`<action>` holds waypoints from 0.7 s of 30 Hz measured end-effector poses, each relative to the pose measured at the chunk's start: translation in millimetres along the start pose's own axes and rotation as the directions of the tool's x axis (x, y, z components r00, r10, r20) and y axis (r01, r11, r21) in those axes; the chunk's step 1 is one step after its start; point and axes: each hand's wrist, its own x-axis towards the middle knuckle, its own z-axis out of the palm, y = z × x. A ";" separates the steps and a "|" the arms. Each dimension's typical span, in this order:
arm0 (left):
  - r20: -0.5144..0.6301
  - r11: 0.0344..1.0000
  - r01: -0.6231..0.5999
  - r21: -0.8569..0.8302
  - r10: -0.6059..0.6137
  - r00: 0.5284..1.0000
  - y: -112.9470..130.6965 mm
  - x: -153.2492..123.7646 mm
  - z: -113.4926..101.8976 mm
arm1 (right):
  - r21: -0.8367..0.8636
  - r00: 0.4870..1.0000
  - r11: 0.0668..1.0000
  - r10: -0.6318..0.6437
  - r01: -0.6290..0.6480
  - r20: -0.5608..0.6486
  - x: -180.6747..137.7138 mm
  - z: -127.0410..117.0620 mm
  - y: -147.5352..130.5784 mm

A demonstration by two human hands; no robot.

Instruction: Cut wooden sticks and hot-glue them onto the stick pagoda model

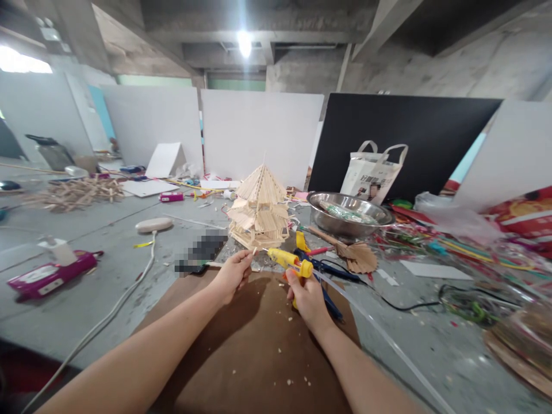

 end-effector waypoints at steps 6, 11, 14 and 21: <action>-0.011 1.000 -0.003 -0.002 0.003 1.000 2.0 -0.7 0.2 | 0.029 1.000 1.000 0.006 -0.007 0.001 0.6 0.3 1.8; -0.005 1.000 0.013 0.012 -0.013 1.000 2.5 -1.8 0.2 | 0.051 1.000 0.999 0.017 -0.017 0.010 1.3 0.3 3.7; 0.012 1.000 0.010 0.021 -0.011 1.000 2.1 -1.8 0.3 | 0.047 1.000 0.999 0.019 -0.019 0.009 0.9 0.2 3.3; 0.039 0.999 0.024 0.046 -0.025 0.999 1.4 -1.1 -0.6 | 0.042 1.000 0.999 0.024 -0.025 0.016 1.0 0.3 -0.1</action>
